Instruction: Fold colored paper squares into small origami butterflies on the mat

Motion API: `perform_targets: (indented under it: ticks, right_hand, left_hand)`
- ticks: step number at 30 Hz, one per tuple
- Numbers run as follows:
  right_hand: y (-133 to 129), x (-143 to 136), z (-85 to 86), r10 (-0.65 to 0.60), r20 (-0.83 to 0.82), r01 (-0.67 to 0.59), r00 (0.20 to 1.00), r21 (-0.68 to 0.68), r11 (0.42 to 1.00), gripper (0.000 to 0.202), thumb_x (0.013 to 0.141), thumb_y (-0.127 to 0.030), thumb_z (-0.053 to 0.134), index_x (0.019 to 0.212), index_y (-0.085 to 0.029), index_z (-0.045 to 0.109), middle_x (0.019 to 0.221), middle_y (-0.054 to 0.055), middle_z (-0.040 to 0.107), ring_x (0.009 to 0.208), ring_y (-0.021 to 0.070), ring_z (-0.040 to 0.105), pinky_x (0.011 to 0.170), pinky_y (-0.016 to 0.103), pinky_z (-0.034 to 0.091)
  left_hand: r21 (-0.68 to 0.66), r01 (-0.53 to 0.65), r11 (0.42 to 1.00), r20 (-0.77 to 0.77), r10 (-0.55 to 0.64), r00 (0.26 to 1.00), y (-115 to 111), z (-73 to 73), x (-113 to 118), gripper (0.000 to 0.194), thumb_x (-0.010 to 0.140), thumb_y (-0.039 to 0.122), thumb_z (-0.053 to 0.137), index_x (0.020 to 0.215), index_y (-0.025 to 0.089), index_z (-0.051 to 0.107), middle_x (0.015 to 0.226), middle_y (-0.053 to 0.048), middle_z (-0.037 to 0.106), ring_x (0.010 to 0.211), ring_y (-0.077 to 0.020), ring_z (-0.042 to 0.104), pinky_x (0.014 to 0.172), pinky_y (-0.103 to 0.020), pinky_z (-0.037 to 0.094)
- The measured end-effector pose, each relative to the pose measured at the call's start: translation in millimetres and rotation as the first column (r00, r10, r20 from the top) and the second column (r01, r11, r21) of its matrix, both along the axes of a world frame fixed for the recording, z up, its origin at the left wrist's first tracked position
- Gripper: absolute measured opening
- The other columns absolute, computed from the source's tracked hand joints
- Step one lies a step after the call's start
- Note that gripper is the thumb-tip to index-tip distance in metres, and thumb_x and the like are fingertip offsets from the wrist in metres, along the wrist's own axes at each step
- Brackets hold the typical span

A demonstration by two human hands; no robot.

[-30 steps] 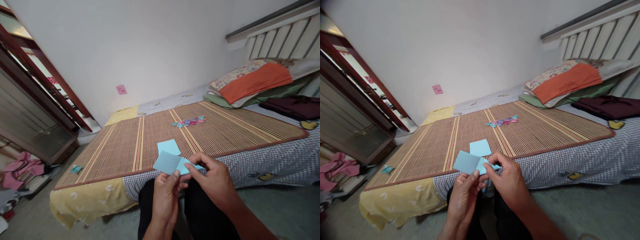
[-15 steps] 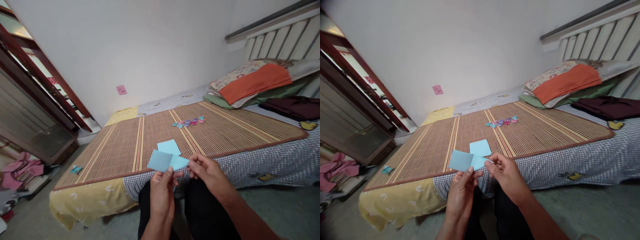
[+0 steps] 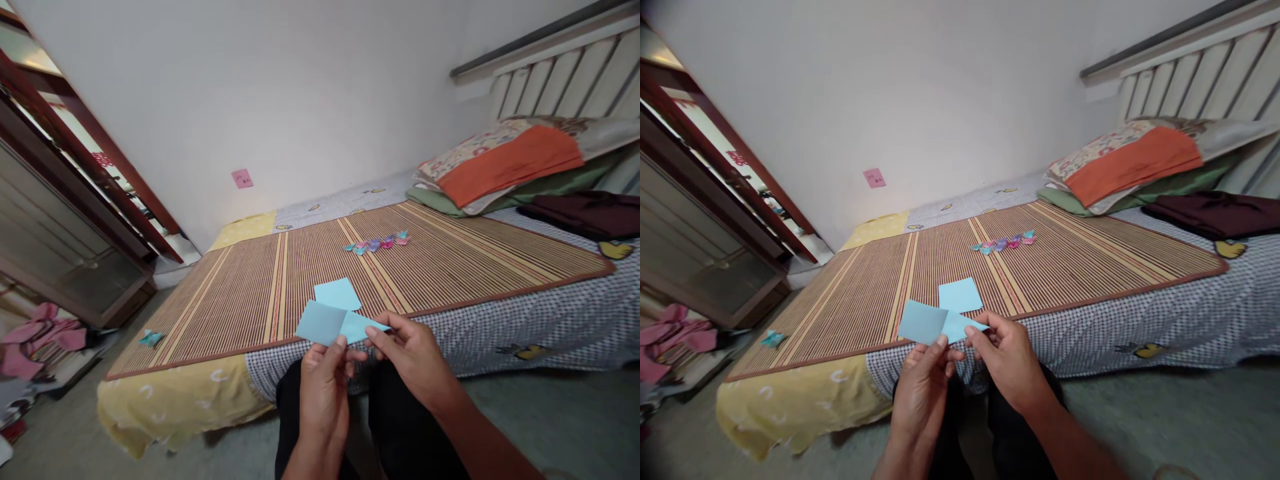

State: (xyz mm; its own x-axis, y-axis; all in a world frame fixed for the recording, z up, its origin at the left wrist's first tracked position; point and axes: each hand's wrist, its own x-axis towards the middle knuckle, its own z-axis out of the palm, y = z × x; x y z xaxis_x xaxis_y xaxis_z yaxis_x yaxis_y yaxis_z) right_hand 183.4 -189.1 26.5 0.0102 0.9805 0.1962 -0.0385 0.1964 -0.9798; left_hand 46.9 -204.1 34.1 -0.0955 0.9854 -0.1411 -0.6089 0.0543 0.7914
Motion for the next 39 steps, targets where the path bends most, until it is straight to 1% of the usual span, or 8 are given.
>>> perform_targets:
  ticks: [4,14,20,23,26,30,35,39]
  right_hand:
    - [-0.8,2.1,1.9,-0.008,0.008,0.008,1.000,-0.009,1.000,0.026,0.086,-0.043,0.069,0.080,-0.017,0.067,0.057,-0.004,0.056,0.054,0.0149,0.056,0.054,0.026,0.048]
    - [2.6,15.4,-1.0,0.021,0.125,-0.026,0.992,0.041,0.999,0.021,0.090,-0.036,0.061,0.090,-0.018,0.071,0.068,0.000,0.064,0.063,0.0166,0.059,0.061,0.028,0.048]
    - [5.0,24.1,6.0,0.145,0.229,-0.147,0.962,-0.012,0.989,0.022,0.087,-0.040,0.067,0.091,-0.019,0.070,0.079,0.002,0.068,0.073,0.0178,0.061,0.066,0.028,0.047]
    - [5.1,16.9,5.0,0.115,0.233,-0.126,0.966,0.035,0.991,0.022,0.090,-0.040,0.065,0.084,-0.019,0.067,0.074,0.000,0.064,0.069,0.0167,0.058,0.064,0.028,0.045]
    - [3.8,8.3,1.3,0.073,0.211,-0.093,0.975,0.087,0.992,0.028,0.093,-0.040,0.060,0.074,-0.019,0.061,0.067,-0.001,0.058,0.063,0.0150,0.053,0.058,0.027,0.041]
    - [2.9,5.2,-3.0,0.039,0.160,-0.057,0.986,0.105,0.993,0.027,0.095,-0.040,0.057,0.077,-0.019,0.060,0.069,-0.001,0.058,0.063,0.0150,0.054,0.058,0.026,0.043]
    - [4.0,10.6,-2.2,-0.042,0.203,0.014,0.978,0.136,0.991,0.027,0.095,-0.039,0.055,0.078,-0.019,0.061,0.067,-0.002,0.056,0.061,0.0147,0.052,0.058,0.026,0.042]
    - [3.7,13.4,0.3,-0.042,0.197,0.017,0.980,0.129,0.991,0.028,0.095,-0.041,0.056,0.077,-0.020,0.059,0.066,-0.003,0.053,0.061,0.0144,0.049,0.057,0.025,0.041]
  left_hand:
    - [-0.002,-0.019,1.000,0.006,0.019,1.000,1.8,-1.9,-0.6,0.028,0.064,0.021,0.091,0.077,0.011,0.068,0.075,-0.004,0.074,0.057,-0.0116,0.069,0.046,-0.016,0.038]
    - [0.019,-0.088,0.996,-0.063,0.089,0.994,6.0,-6.1,-7.2,0.029,0.065,0.025,0.090,0.079,0.012,0.069,0.075,-0.002,0.072,0.056,-0.0107,0.067,0.047,-0.017,0.038]
    - [0.051,0.038,0.998,-0.270,-0.023,0.963,5.1,-8.1,-12.0,0.025,0.074,0.029,0.083,0.086,0.009,0.075,0.073,-0.007,0.074,0.055,-0.0119,0.064,0.048,-0.019,0.037]
    - [0.059,0.098,0.993,-0.337,-0.073,0.939,2.5,-7.6,-9.2,0.023,0.077,0.029,0.080,0.088,0.009,0.076,0.065,-0.006,0.072,0.053,-0.0103,0.059,0.050,-0.019,0.037]
    - [0.065,0.094,0.993,-0.306,-0.069,0.950,0.2,-8.3,-5.1,0.025,0.075,0.028,0.082,0.091,0.010,0.077,0.071,-0.006,0.074,0.055,-0.0094,0.059,0.052,-0.018,0.039]
    - [0.074,0.084,0.994,-0.271,-0.061,0.961,-2.8,-9.9,-1.9,0.029,0.074,0.029,0.084,0.096,0.011,0.077,0.079,-0.008,0.076,0.059,-0.0105,0.062,0.054,-0.018,0.043]
    - [0.091,0.090,0.992,-0.296,-0.059,0.953,-6.3,-9.0,-0.6,0.026,0.076,0.035,0.084,0.085,0.012,0.077,0.070,-0.008,0.075,0.056,-0.0112,0.060,0.056,-0.020,0.047]
    - [0.118,0.093,0.989,-0.320,-0.051,0.946,-7.4,-9.7,0.4,0.024,0.079,0.036,0.082,0.078,0.013,0.074,0.068,-0.007,0.075,0.054,-0.0110,0.059,0.056,-0.020,0.047]
